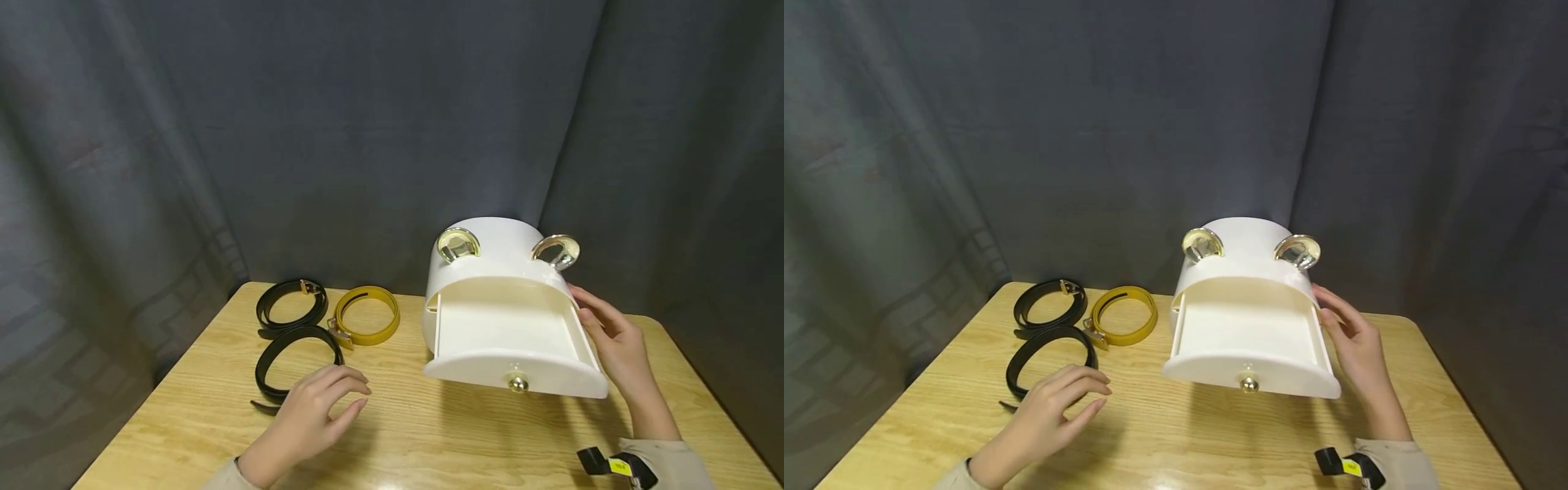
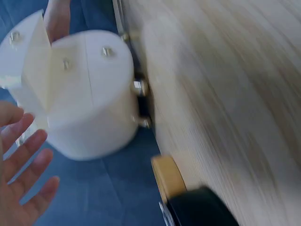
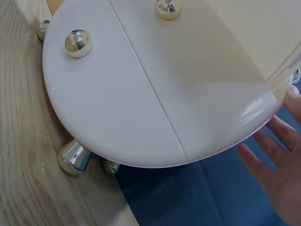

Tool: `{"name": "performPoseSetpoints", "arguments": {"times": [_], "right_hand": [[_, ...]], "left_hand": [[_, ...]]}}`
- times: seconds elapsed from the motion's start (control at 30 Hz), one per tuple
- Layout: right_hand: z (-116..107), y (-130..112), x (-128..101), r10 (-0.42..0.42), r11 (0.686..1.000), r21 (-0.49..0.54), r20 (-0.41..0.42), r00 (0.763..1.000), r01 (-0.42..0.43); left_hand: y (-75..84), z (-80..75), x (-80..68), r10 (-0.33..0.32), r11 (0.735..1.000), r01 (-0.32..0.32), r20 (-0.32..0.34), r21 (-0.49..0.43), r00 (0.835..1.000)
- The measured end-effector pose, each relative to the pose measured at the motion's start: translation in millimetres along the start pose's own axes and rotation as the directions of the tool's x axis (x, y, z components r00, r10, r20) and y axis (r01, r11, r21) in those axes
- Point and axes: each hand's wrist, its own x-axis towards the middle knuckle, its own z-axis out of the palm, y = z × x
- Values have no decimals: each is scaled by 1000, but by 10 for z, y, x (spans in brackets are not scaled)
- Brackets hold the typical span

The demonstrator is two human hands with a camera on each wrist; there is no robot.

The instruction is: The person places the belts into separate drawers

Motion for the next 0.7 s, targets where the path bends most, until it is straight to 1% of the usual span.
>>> {"name": "performPoseSetpoints", "arguments": {"times": [0.13,0.23,0.33,0.5,0.6,0.7], "right_hand": [[-14,-2,5,-8,1000,-30,1,1000,8],[-17,-3,8,4,1000,-23,3,1000,-4],[-19,2,-1,17,999,-28,-1,1000,-17],[-15,9,-6,28,999,-38,-11,1000,-29],[0,5,-2,27,999,-47,-12,1000,-28],[9,5,-5,22,998,-53,-11,1000,-23]], "left_hand": [[-127,-76,-94,-56,998,55,26,39,998],[-210,-126,-156,-100,994,98,40,44,994],[-277,-155,-205,-115,993,113,61,40,992],[-378,-173,-273,-119,992,114,90,54,989],[-445,-179,-317,-150,987,141,122,77,981],[-510,-184,-364,-194,979,180,167,97,967]]}}
